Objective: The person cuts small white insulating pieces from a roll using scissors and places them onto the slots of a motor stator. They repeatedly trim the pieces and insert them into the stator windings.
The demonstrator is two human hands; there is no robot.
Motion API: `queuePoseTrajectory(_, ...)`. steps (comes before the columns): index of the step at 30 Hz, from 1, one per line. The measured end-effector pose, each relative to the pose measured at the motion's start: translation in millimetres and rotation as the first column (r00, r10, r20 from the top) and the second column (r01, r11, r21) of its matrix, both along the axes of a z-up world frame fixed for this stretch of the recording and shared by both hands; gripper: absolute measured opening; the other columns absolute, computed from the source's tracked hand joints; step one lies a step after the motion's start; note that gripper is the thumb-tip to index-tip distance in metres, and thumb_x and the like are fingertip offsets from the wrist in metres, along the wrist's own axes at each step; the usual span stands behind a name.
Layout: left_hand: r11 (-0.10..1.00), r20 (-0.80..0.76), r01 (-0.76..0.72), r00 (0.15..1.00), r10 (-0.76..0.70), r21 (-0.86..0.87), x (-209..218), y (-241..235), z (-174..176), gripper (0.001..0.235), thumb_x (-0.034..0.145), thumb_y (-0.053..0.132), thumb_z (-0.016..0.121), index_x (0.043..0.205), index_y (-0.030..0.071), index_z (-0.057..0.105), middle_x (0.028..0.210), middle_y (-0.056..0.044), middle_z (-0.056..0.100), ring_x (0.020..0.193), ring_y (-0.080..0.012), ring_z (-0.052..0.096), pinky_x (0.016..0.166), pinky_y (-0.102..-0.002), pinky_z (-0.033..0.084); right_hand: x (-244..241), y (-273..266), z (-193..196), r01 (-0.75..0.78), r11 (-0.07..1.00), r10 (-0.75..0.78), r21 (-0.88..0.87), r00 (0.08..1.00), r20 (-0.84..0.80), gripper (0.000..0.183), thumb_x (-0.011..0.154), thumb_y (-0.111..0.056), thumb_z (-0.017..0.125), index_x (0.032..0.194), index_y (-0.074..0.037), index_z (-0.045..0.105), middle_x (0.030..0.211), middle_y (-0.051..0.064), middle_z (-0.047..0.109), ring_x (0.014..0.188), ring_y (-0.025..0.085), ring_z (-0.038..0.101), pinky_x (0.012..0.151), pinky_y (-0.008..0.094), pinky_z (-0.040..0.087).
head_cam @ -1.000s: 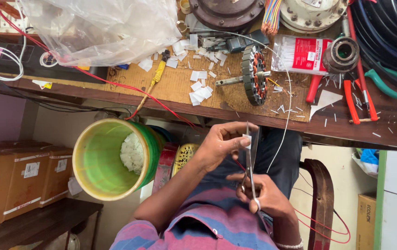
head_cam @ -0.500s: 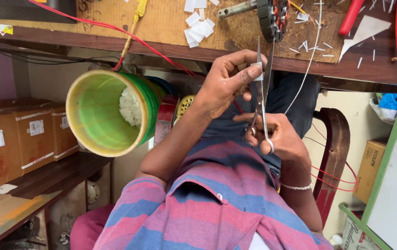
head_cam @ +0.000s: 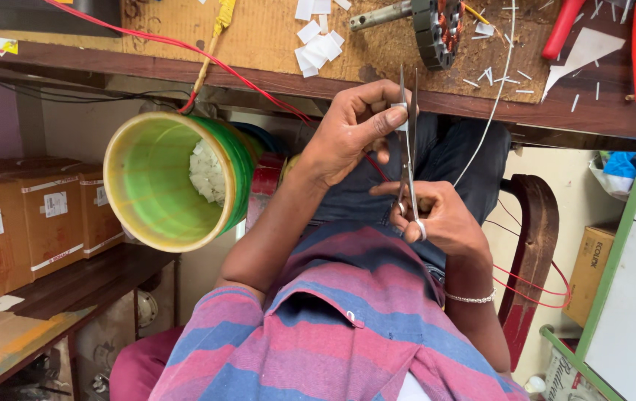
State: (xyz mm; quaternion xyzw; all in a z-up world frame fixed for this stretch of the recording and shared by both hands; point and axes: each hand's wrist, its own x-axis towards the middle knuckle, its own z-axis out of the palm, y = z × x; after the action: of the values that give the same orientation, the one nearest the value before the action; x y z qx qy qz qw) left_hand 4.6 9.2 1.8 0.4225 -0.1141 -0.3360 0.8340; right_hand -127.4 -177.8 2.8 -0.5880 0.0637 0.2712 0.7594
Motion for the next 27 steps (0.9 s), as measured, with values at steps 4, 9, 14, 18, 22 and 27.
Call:
queuePoseTrajectory(4, 0.993, 0.071, 0.049, 0.996, -0.057, 0.104, 2, 6, 2, 0.030, 0.100, 0.026, 0.072, 0.118, 0.001, 0.068, 0.103, -0.002, 0.070, 0.077, -0.0036, 0.063, 0.058, -0.021, 0.055, -9, -1, -13, -0.003, 0.999, 0.006, 0.042, 0.998, -0.062, 0.095, 0.053, -0.047, 0.096, 0.122, 0.013, 0.070, 0.068, -0.004, 0.056, 0.061, 0.005, 0.050, 0.055, 0.022, 0.036)
queuePoseTrajectory(9, 0.989, 0.131, 0.074, 0.987, -0.090, 0.125, 4, 15, 5, 0.027, 0.101, 0.024, 0.070, 0.115, 0.001, 0.068, 0.096, -0.002, 0.069, 0.074, -0.0038, 0.062, 0.055, -0.021, 0.053, -19, 3, -23, 0.017, 0.995, -0.007, 0.094, 0.995, -0.103, 0.089, 0.053, -0.039, 0.097, 0.120, 0.013, 0.070, 0.067, -0.003, 0.057, 0.059, 0.005, 0.051, 0.055, 0.023, 0.038)
queuePoseTrajectory(14, 0.990, 0.138, 0.088, 0.985, -0.104, 0.114, 3, 23, 6, 0.024, 0.103, 0.022, 0.069, 0.114, 0.001, 0.068, 0.094, -0.002, 0.068, 0.073, -0.0037, 0.060, 0.054, -0.021, 0.052, -22, 3, -25, 0.019, 0.995, -0.009, 0.096, 0.995, -0.100, 0.084, 0.053, -0.032, 0.098, 0.118, 0.014, 0.071, 0.067, -0.001, 0.059, 0.059, 0.006, 0.052, 0.055, 0.023, 0.038)
queuePoseTrajectory(18, 0.986, 0.165, 0.080, 0.981, -0.104, 0.148, 3, 24, 5, 0.023, 0.103, 0.021, 0.069, 0.114, 0.000, 0.068, 0.093, -0.001, 0.065, 0.076, -0.0040, 0.061, 0.054, -0.022, 0.053, -25, 1, -35, 0.004, 0.996, 0.003, 0.090, 0.997, -0.082, 0.081, 0.055, -0.030, 0.097, 0.118, 0.013, 0.071, 0.068, -0.001, 0.060, 0.061, 0.005, 0.053, 0.056, 0.022, 0.037)
queuePoseTrajectory(22, 0.982, 0.172, 0.088, 0.978, -0.117, 0.164, 3, 23, 5, 0.022, 0.103, 0.021, 0.068, 0.113, 0.001, 0.068, 0.097, -0.004, 0.073, 0.079, -0.0062, 0.067, 0.054, -0.021, 0.053, -33, -3, -51, 0.008, 0.997, -0.004, 0.083, 0.998, -0.057, 0.072, 0.059, -0.028, 0.097, 0.112, 0.015, 0.073, 0.069, -0.001, 0.060, 0.061, 0.006, 0.052, 0.056, 0.023, 0.037)
queuePoseTrajectory(27, 0.990, 0.121, 0.055, 0.990, -0.070, 0.128, -2, 16, 7, 0.019, 0.103, 0.017, 0.068, 0.112, 0.000, 0.067, 0.096, -0.007, 0.074, 0.083, -0.0165, 0.077, 0.053, -0.022, 0.054, -44, 0, -38, 0.036, 0.996, -0.027, -0.083, 0.994, 0.108, 0.059, 0.067, -0.031, 0.096, 0.103, 0.012, 0.077, 0.071, 0.005, 0.069, 0.064, 0.010, 0.062, 0.058, 0.023, 0.047)
